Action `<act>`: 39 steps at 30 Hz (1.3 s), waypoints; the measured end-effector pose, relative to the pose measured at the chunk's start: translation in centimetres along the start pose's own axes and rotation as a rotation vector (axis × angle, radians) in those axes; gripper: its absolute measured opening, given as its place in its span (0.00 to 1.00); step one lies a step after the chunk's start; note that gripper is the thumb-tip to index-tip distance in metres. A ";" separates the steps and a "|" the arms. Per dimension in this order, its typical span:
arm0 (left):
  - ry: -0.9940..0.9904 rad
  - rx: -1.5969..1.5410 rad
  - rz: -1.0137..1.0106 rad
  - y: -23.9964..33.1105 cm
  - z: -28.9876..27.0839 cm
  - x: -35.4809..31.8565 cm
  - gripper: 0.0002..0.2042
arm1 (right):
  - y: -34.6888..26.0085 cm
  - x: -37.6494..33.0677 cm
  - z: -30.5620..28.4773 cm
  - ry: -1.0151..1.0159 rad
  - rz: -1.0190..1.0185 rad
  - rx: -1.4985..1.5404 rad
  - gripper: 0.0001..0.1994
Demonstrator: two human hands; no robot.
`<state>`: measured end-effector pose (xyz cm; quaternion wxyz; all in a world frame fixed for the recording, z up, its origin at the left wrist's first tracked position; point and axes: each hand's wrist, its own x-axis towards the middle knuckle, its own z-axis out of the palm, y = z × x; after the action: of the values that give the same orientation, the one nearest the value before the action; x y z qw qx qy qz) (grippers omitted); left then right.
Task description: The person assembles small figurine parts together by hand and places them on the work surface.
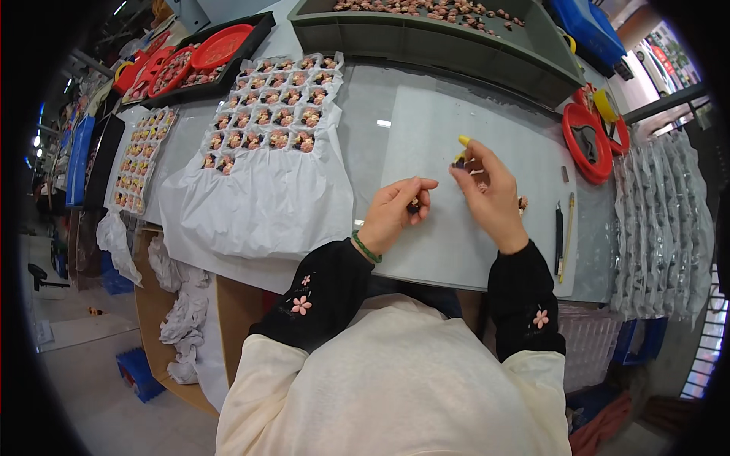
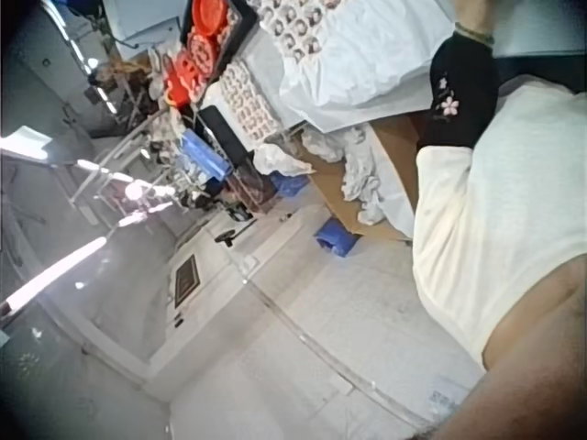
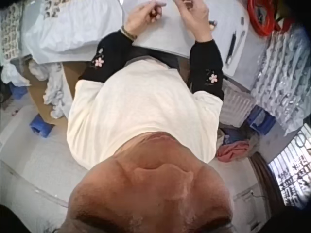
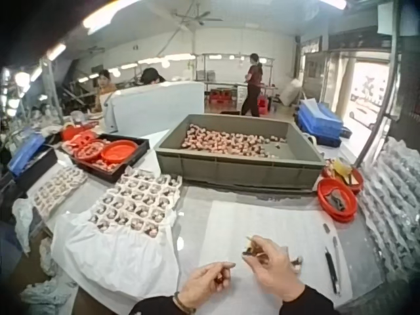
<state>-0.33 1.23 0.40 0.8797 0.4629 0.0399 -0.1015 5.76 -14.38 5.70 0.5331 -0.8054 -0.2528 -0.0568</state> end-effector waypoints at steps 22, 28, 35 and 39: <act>-0.048 -0.046 0.273 -0.8 -0.5 0.5 0.12 | 1.9 -5.4 3.2 0.100 -0.078 0.188 0.17; -0.047 -0.275 0.111 -0.3 -0.2 0.3 0.14 | 1.9 -5.4 3.1 0.145 -0.071 0.196 0.12; -0.021 0.047 0.194 -1.1 -0.2 0.3 0.12 | 2.2 -5.4 2.8 0.131 0.010 0.334 0.07; -0.036 0.172 0.175 -0.6 0.3 0.3 0.16 | 2.3 -5.1 2.8 0.129 -0.007 0.311 0.06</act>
<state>-0.18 0.66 0.05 0.8428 0.5365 -0.0252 -0.0356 1.94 -14.34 0.81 0.6661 -0.7070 -0.2268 -0.0706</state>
